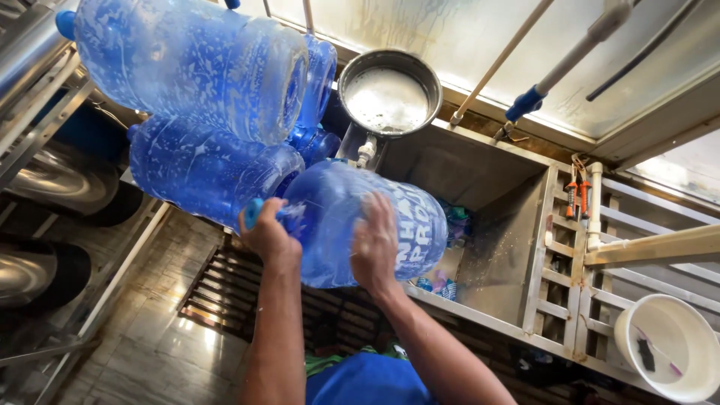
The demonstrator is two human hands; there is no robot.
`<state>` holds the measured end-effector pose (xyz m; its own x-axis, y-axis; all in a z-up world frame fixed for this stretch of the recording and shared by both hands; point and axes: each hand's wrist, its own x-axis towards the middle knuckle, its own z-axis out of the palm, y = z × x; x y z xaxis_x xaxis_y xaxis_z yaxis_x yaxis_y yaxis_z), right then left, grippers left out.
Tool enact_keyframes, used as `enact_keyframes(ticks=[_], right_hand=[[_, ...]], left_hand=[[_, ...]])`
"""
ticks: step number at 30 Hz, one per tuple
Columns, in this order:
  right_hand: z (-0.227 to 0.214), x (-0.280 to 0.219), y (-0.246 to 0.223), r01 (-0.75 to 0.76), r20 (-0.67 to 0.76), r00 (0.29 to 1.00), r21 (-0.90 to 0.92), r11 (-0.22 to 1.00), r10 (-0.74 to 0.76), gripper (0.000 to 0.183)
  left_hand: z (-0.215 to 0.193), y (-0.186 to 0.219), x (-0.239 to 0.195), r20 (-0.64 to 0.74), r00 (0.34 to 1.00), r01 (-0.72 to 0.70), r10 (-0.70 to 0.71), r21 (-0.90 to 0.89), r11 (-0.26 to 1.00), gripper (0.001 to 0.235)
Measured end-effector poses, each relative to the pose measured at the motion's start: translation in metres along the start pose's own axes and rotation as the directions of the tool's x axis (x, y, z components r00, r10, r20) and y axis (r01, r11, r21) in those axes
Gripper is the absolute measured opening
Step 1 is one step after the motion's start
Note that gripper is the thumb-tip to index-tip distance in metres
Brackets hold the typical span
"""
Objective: Washing and rinsing large plastic water jugs using soapy water and a sponge.
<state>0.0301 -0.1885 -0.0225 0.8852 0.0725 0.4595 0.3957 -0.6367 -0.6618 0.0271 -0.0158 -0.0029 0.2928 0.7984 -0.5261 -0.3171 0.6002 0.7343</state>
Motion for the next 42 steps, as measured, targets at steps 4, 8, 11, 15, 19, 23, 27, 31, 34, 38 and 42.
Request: enact_keyframes(ticks=[4,8,11,15,19,23,27,31,34,38,42], right_hand=[[-0.042,0.083,-0.039,0.285,0.236,0.935,-0.046,0.957,-0.267,0.038],[-0.044,0.128,0.036,-0.162,0.589,0.799,0.399,0.902,-0.117,0.039],[-0.007,0.079,0.157,-0.135,0.455,0.888,0.396,0.908,-0.066,0.042],[0.007,-0.024,0.181,-0.149,-0.026,0.989,-0.134,0.98,0.147,0.042],[0.002,-0.028,0.044,-0.033,-0.118,0.992,0.038,0.999,0.037,0.049],[-0.048,0.049,-0.061,0.314,0.265,0.922,-0.081,0.946,-0.283,0.036],[-0.033,0.114,0.016,0.239,0.54,0.817,-0.002,0.971,-0.2,0.029],[0.013,0.08,0.176,-0.008,0.435,0.889,0.325,0.946,-0.142,0.039],[-0.005,0.014,0.199,0.06,0.134,0.989,0.038,0.997,-0.065,0.044],[-0.012,-0.049,0.123,-0.061,-0.146,0.989,-0.157,0.986,0.038,0.05],[-0.021,-0.006,0.054,0.148,0.031,0.988,0.134,0.98,-0.153,0.051]], left_hand=[[-0.002,-0.001,-0.033,0.576,0.798,-0.207,0.178,-0.014,0.978,0.039],[-0.016,0.017,-0.044,0.954,0.293,-0.261,0.068,0.012,0.965,0.046],[-0.039,0.018,-0.003,0.892,0.449,-0.172,0.056,0.025,0.985,0.043],[-0.05,-0.005,0.051,0.65,0.757,-0.015,0.063,-0.078,0.997,0.038],[-0.026,-0.027,0.048,0.205,0.976,-0.082,0.071,0.046,0.996,0.024],[-0.008,-0.02,-0.002,0.487,0.855,-0.198,0.18,-0.015,0.98,0.037],[-0.023,-0.008,-0.036,0.827,0.543,-0.257,0.148,-0.005,0.966,0.044],[-0.043,-0.005,0.008,0.83,0.543,-0.165,0.123,-0.038,0.986,0.044],[-0.046,-0.014,0.049,0.545,0.837,-0.022,0.056,-0.069,0.997,0.038],[-0.024,-0.032,0.061,-0.031,0.999,-0.022,0.022,0.016,1.0,0.013],[-0.014,-0.027,0.027,-0.131,0.987,-0.075,0.088,0.099,0.992,0.008]])
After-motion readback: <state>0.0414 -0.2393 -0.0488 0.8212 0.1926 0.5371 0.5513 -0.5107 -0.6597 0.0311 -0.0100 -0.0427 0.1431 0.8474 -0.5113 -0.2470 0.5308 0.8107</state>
